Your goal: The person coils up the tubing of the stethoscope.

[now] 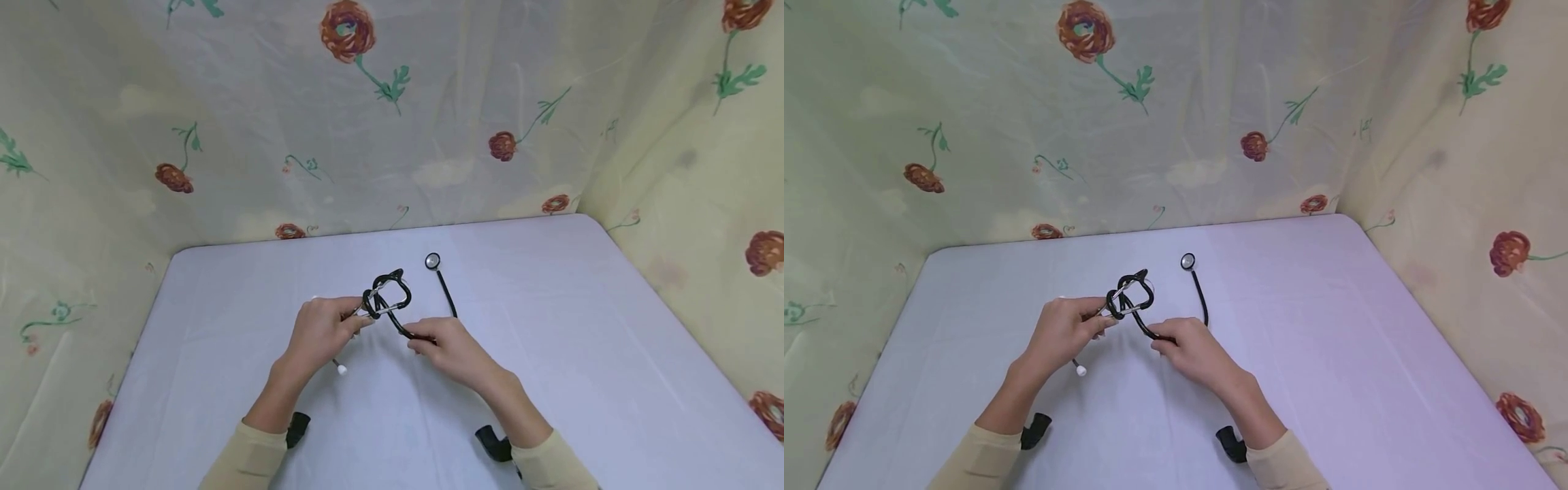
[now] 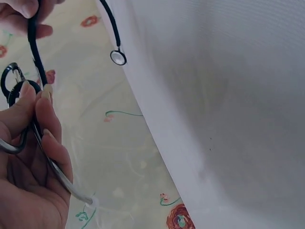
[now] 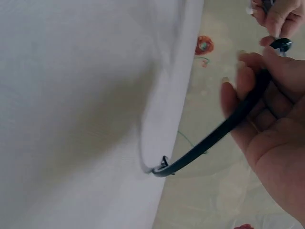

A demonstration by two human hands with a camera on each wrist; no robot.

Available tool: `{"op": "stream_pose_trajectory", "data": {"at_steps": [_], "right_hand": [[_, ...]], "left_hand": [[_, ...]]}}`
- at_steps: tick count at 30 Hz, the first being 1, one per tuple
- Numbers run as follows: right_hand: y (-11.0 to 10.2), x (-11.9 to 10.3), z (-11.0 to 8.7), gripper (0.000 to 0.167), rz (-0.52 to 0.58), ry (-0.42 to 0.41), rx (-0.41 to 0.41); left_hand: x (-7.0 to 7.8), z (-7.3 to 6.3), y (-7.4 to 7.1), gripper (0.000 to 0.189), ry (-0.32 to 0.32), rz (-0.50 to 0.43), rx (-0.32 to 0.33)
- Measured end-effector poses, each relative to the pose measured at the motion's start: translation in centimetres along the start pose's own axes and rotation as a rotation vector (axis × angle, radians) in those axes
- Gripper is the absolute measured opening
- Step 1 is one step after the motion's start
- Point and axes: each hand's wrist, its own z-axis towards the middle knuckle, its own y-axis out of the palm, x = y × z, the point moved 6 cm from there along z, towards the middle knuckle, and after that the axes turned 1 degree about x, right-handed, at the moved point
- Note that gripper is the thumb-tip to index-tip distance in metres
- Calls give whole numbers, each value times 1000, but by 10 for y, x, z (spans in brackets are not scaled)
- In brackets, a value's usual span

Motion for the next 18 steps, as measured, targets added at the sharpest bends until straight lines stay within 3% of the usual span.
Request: {"op": "stream_pose_trajectory", "data": {"at_steps": [8, 14, 18], "right_hand": [[-2, -15, -6, 25, -141, -51, -59], [0, -25, -7, 24, -208, -83, -111], [-1, -30, -8, 22, -229, -121, -95]], "left_hand": [[-5, 1, -2, 19, -27, 97, 37], [-8, 2, -5, 16, -26, 176, 100], [-8, 2, -3, 19, -37, 209, 85]]}}
